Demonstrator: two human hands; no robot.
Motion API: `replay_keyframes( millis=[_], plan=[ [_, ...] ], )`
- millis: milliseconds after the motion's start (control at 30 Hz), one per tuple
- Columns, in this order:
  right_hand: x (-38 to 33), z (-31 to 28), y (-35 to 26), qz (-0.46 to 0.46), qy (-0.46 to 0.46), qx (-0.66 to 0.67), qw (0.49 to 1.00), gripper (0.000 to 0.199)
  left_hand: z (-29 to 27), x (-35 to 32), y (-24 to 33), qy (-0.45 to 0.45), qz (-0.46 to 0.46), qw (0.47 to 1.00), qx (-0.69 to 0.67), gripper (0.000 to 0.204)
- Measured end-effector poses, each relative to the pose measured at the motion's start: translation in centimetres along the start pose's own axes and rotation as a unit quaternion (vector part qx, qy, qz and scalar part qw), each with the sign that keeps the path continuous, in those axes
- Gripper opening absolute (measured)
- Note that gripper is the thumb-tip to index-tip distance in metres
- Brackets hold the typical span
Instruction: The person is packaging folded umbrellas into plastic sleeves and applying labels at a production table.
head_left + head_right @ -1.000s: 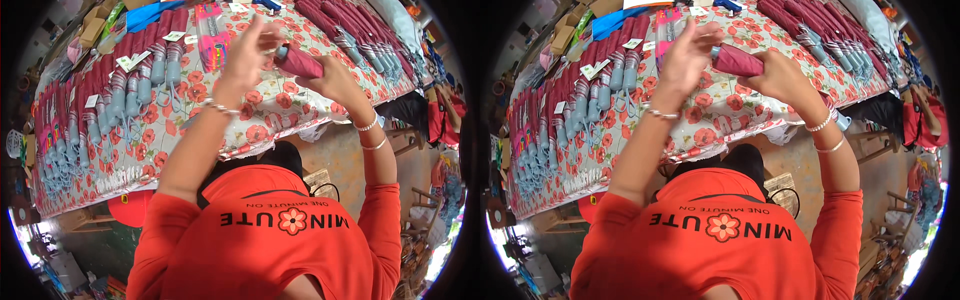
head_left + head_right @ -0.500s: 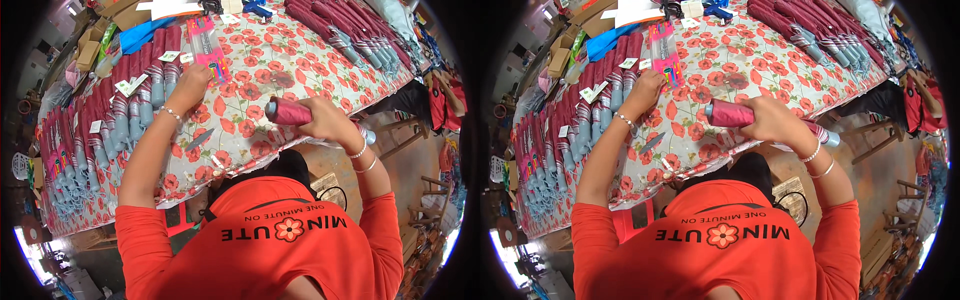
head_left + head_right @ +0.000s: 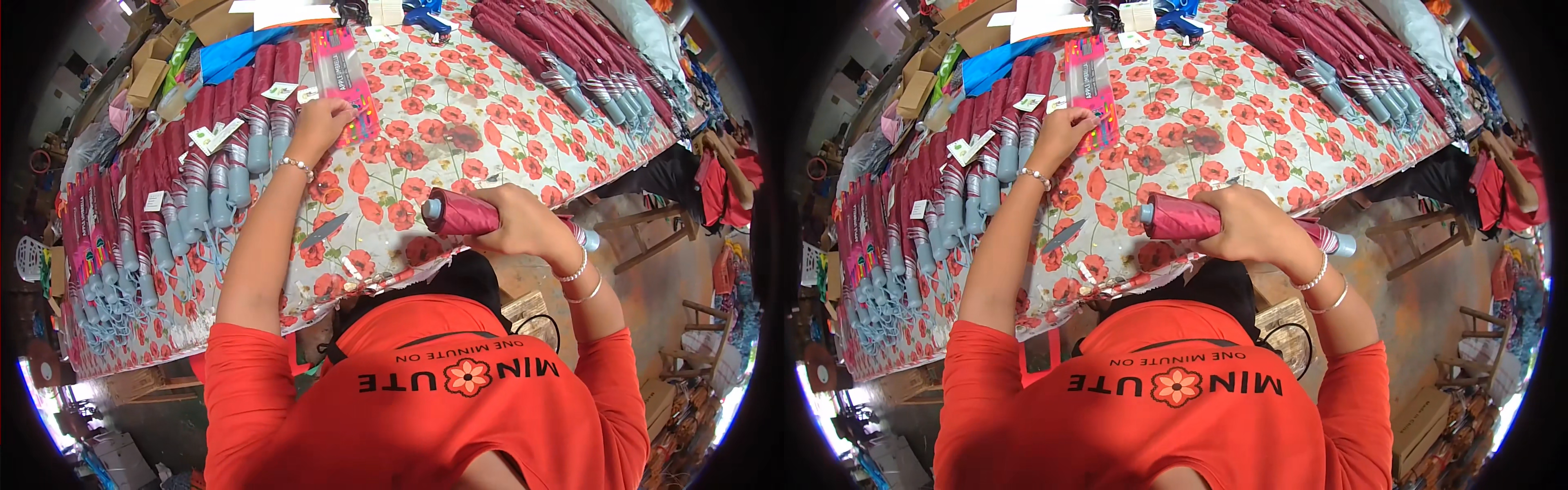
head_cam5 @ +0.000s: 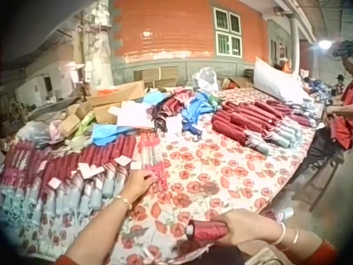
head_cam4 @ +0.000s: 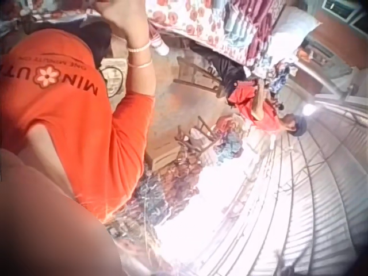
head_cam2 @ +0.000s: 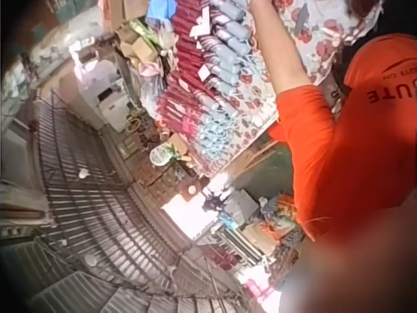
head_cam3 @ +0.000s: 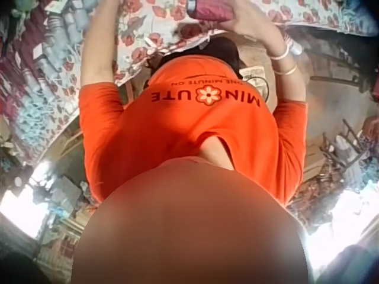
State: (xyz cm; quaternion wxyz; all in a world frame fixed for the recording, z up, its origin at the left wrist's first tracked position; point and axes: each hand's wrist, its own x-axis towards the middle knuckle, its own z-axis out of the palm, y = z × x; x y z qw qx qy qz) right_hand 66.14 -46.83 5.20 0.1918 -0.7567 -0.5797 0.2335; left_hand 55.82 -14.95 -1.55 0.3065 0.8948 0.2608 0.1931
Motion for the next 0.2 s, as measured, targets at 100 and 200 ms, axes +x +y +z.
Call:
replay_keyframes(
  millis=[100, 200],
  plan=[
    [-0.3, 0.1, 0.1, 0.011, -0.005, -0.001, 1.0, 0.031, 0.3, 0.3, -0.2, 0.017, 0.002, 1.0, -0.003, 0.016],
    [-0.7, 0.8, 0.9, -0.015, 0.022, -0.015, 1.0, 0.027, 0.6, 0.6, 0.4, 0.107, 0.102, 0.974, 0.174, 0.017]
  ],
)
